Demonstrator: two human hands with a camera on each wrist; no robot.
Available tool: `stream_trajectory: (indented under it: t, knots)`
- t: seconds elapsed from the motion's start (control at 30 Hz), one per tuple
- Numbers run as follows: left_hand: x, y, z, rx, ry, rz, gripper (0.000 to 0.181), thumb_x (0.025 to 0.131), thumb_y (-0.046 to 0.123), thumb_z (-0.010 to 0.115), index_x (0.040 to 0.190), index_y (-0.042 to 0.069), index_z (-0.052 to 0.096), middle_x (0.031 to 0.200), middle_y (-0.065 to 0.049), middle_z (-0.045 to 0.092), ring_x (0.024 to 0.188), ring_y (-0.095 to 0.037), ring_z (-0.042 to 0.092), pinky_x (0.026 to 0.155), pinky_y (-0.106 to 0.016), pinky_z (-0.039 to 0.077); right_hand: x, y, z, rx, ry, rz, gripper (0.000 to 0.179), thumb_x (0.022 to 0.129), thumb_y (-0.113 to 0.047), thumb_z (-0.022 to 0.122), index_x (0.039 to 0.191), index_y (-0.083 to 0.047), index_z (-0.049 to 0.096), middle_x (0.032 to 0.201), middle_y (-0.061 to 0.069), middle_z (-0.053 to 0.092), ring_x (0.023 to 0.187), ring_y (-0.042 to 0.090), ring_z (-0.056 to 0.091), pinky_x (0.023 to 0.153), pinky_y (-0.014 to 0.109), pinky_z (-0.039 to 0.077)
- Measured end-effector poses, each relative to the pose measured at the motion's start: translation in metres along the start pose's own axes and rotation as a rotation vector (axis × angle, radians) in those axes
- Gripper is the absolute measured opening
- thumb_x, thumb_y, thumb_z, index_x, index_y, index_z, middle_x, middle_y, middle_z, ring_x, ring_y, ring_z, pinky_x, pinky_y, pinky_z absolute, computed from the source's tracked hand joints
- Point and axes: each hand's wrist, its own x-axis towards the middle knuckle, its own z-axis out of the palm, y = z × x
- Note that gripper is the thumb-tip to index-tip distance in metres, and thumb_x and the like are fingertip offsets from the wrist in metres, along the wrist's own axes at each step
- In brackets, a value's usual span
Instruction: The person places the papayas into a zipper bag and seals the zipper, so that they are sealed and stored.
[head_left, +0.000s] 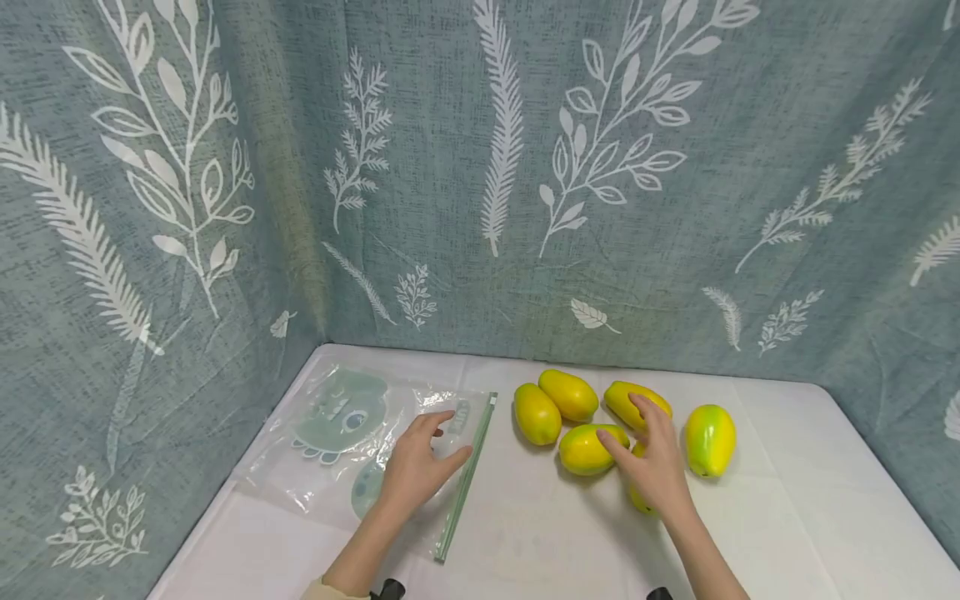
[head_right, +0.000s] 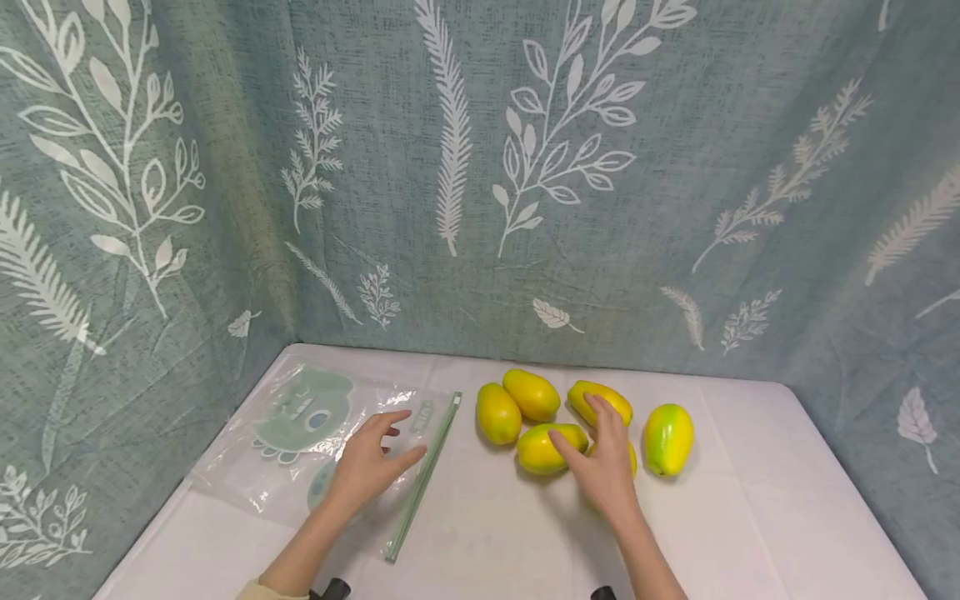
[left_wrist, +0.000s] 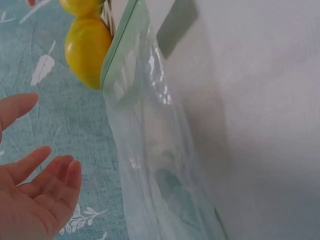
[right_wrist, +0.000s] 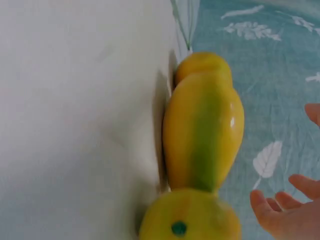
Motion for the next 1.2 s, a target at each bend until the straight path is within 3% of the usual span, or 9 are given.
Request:
stream_trajectory:
  t: [0.1, 0.33, 0.6, 0.73, 0.9, 1.2]
  knots:
    - [-0.002, -0.001, 0.001, -0.011, -0.016, 0.005, 0.051, 0.079, 0.023, 0.08, 0.124, 0.006, 0.063, 0.118, -0.009, 0.063, 0.098, -0.025, 0.063, 0.073, -0.039, 0.053, -0.001, -0.003, 0.004, 0.097, -0.037, 0.059, 0.073, 0.089, -0.031, 0.073, 0.146, -0.005, 0.036, 0.149, 0.018, 0.031, 0.134, 0.038, 0.035, 0.102, 0.049, 0.043]
    - [-0.008, -0.001, 0.002, 0.012, -0.064, 0.016, 0.053, 0.076, 0.023, 0.082, 0.122, 0.004, 0.064, 0.112, -0.008, 0.065, 0.092, -0.024, 0.064, 0.069, -0.035, 0.051, -0.007, -0.016, 0.018, 0.242, -0.109, 0.17, 0.07, 0.087, -0.032, 0.075, 0.145, -0.012, 0.041, 0.148, 0.008, 0.037, 0.131, 0.028, 0.04, 0.101, 0.037, 0.046]
    - [-0.012, -0.005, 0.007, 0.006, -0.118, -0.005, 0.056, 0.073, 0.022, 0.085, 0.121, 0.003, 0.063, 0.109, -0.009, 0.063, 0.089, -0.022, 0.062, 0.066, -0.03, 0.049, -0.016, -0.026, 0.038, 0.359, -0.157, 0.191, 0.062, 0.087, -0.024, 0.075, 0.141, -0.011, 0.048, 0.144, 0.009, 0.043, 0.126, 0.028, 0.046, 0.094, 0.023, 0.048]
    - [-0.014, -0.004, 0.009, 0.015, -0.145, -0.024, 0.058, 0.07, 0.022, 0.086, 0.12, 0.002, 0.064, 0.106, -0.008, 0.062, 0.087, -0.021, 0.06, 0.065, -0.029, 0.049, -0.021, -0.028, 0.049, 0.371, -0.177, 0.204, 0.06, 0.085, -0.025, 0.077, 0.138, -0.015, 0.051, 0.139, 0.009, 0.048, 0.123, 0.027, 0.049, 0.092, 0.023, 0.049]
    - [-0.017, -0.004, 0.012, 0.051, -0.174, -0.041, 0.061, 0.069, 0.022, 0.087, 0.121, 0.002, 0.063, 0.107, -0.008, 0.06, 0.087, -0.021, 0.06, 0.066, -0.031, 0.05, -0.026, -0.027, 0.064, 0.374, -0.207, 0.17, 0.059, 0.085, -0.022, 0.077, 0.136, -0.012, 0.052, 0.136, 0.01, 0.05, 0.12, 0.029, 0.051, 0.093, 0.029, 0.051]
    - [-0.02, -0.006, 0.015, 0.12, -0.163, -0.006, 0.06, 0.068, 0.021, 0.088, 0.119, 0.002, 0.063, 0.102, -0.007, 0.059, 0.082, -0.018, 0.058, 0.064, -0.03, 0.049, -0.032, -0.027, 0.08, 0.401, -0.291, 0.12, 0.056, 0.086, -0.016, 0.076, 0.135, -0.005, 0.052, 0.135, 0.016, 0.048, 0.116, 0.033, 0.053, 0.092, 0.038, 0.052]
